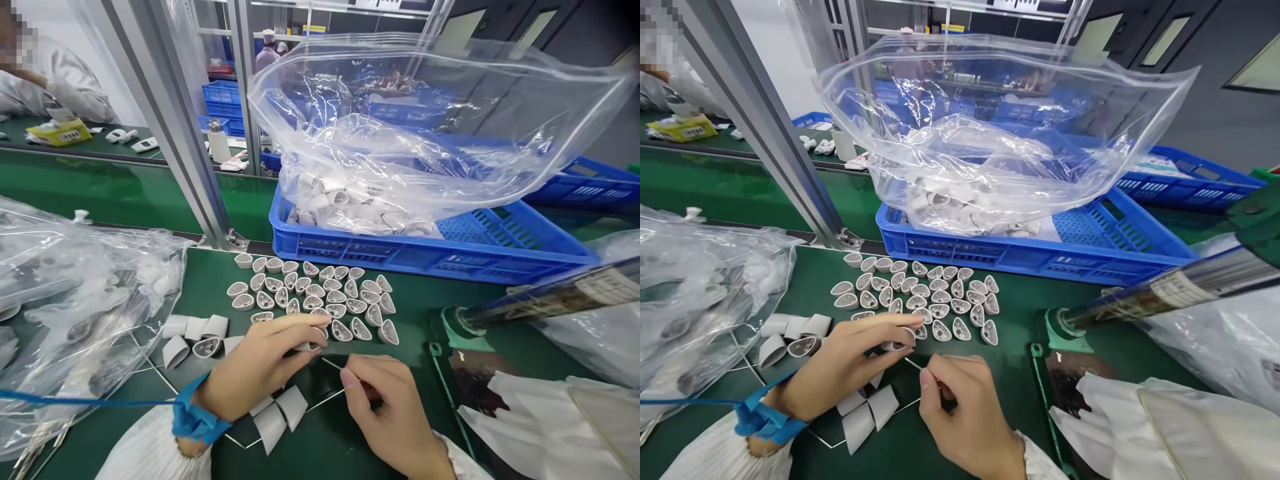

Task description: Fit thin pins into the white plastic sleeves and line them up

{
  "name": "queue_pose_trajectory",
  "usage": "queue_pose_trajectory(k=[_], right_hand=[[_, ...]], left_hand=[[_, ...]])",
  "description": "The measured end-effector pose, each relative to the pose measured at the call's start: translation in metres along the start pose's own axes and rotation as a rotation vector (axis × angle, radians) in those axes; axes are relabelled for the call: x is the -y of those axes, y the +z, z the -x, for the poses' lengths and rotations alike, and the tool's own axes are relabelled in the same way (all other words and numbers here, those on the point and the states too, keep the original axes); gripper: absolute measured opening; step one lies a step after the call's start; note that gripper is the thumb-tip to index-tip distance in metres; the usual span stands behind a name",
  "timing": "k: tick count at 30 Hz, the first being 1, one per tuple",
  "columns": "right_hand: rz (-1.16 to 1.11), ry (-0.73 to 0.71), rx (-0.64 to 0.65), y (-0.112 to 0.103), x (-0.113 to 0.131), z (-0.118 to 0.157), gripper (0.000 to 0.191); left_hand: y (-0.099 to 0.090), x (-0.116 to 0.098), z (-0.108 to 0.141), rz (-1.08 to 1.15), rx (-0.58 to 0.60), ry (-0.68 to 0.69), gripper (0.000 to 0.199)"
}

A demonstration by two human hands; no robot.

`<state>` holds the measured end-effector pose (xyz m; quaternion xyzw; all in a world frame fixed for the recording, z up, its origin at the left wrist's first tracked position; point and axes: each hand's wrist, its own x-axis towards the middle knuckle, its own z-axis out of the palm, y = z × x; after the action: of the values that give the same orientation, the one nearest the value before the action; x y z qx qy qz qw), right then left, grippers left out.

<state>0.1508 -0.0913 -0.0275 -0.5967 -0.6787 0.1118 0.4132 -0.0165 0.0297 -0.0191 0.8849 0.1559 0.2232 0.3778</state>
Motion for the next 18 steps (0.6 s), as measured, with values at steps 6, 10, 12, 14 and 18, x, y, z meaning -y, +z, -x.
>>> queue_pose_trajectory(k=[6, 10, 12, 14, 18], right_hand=[[0.058, -0.003, -0.045, -0.0011, -0.0013, -0.0022, 0.035], [0.054, -0.015, -0.062, -0.0043, -0.0007, -0.0060, 0.036], [0.051, -0.028, -0.061, -0.0049, -0.0004, -0.0068, 0.035], [0.044, -0.030, -0.053, -0.0045, -0.0006, -0.0067, 0.034], [0.027, -0.001, -0.006, -0.0025, -0.0021, -0.0047, 0.033]], left_hand=[[0.0045, -0.0015, -0.0016, -0.014, 0.004, 0.119, 0.023], [0.0057, -0.0031, -0.0019, -0.034, -0.028, 0.144, 0.034], [0.0070, -0.0030, -0.0020, -0.031, -0.048, 0.166, 0.036], [0.0083, -0.0027, -0.0022, -0.016, -0.052, 0.178, 0.034], [0.0093, -0.0026, -0.0028, 0.010, -0.035, 0.172, 0.031]])
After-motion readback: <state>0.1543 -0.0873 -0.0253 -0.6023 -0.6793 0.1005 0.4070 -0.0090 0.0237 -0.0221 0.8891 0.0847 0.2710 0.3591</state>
